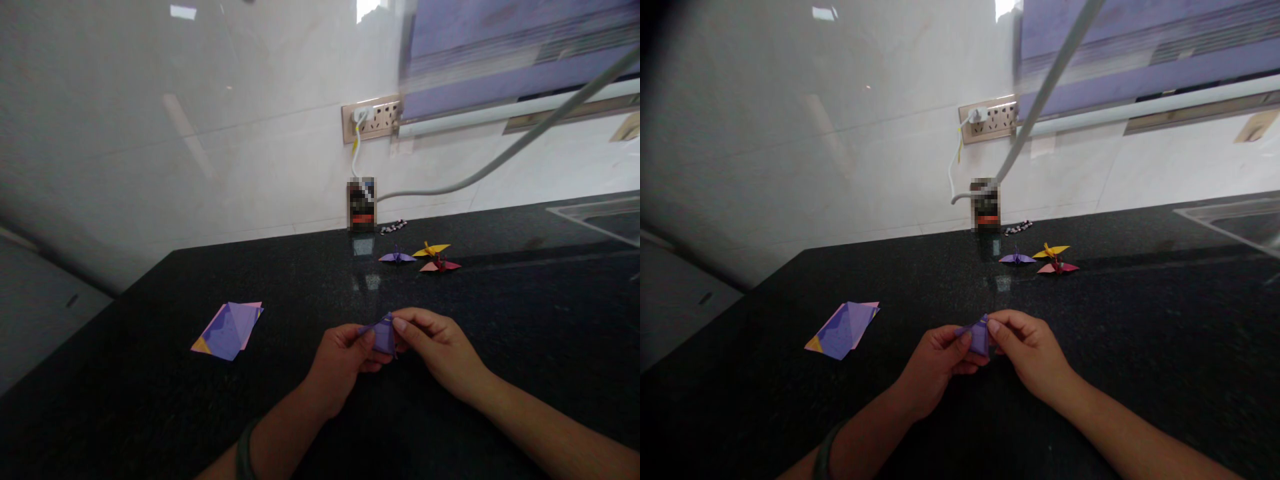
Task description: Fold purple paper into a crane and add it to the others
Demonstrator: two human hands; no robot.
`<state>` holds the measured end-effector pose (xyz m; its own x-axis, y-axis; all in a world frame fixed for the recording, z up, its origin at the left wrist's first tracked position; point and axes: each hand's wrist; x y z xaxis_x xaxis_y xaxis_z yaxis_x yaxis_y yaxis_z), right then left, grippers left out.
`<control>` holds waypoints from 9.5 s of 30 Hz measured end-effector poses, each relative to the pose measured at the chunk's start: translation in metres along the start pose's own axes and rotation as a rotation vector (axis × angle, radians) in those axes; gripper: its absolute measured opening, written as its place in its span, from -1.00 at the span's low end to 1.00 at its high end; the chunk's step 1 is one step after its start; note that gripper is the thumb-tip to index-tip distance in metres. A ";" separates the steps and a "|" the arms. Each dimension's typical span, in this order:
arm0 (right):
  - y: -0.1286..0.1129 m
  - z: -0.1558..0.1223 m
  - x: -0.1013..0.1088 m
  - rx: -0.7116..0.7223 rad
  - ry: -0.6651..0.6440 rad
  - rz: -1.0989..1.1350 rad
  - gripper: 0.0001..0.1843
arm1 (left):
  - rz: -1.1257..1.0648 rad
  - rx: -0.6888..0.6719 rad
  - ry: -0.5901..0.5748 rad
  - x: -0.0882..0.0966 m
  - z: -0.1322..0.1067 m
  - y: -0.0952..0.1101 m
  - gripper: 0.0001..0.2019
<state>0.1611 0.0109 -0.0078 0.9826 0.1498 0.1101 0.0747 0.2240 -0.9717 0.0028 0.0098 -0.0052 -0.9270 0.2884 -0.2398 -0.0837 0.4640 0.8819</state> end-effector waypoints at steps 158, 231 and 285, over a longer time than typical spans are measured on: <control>0.000 -0.005 -0.009 -0.231 -0.093 0.314 -0.74 | 0.215 -0.025 0.050 -0.008 0.002 -0.006 -0.74; 0.001 0.000 0.017 0.916 -0.267 -0.855 -0.88 | 1.117 -0.395 0.118 -0.001 -0.017 0.008 -0.74; -0.001 -0.001 0.015 0.880 -0.188 -0.800 -0.78 | 0.256 -0.079 0.053 -0.001 -0.005 0.002 -0.77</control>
<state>0.1760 0.0118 -0.0050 0.6651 -0.2103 0.7166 0.4383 0.8868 -0.1466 0.0012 0.0059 -0.0014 -0.9395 0.3423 0.0151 0.1295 0.3138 0.9406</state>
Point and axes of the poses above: each hand's wrist, its own z-axis towards the middle knuckle, its own x-axis out of the back of the hand, y = z × x, and after that the axes turned 8 degrees about x, right-handed
